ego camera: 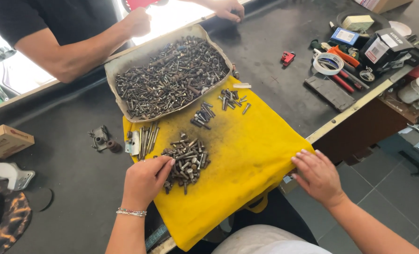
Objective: The person sorts small metal fasteners from a large container onto a yellow cloth on a workbench. They pick up individual fasteners, inspect them, and place them into small piles on the cloth. The person continues this repetitive sorting process throughout the clip.
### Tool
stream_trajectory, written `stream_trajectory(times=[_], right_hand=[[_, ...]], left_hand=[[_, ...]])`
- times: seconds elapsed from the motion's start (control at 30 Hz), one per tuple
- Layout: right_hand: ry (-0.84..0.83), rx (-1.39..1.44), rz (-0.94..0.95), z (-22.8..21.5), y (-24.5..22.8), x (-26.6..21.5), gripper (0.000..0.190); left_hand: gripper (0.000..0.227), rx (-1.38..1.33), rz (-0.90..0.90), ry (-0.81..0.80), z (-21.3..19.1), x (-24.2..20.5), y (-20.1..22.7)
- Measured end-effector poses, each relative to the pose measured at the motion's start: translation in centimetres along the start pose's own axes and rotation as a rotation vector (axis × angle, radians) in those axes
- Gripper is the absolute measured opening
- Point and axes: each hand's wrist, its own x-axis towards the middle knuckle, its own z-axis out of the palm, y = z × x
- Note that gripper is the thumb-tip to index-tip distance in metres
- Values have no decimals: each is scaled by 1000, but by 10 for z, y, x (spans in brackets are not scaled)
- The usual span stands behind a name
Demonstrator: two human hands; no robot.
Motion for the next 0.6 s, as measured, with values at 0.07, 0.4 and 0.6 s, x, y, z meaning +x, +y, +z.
stream_trajectory(times=[0.07,0.4,0.6], right_hand=[[-9,-15,62,-5,0,1,47],[-89,-269,257,-19,-50,9,70],[-153,-388,310,-30,-51,19,68]], left_hand=[[22,4,5,-8,2,-1,-2],[23,27,-3,-19,1,0,-1],[23,15,-3,-29,1,0,1]])
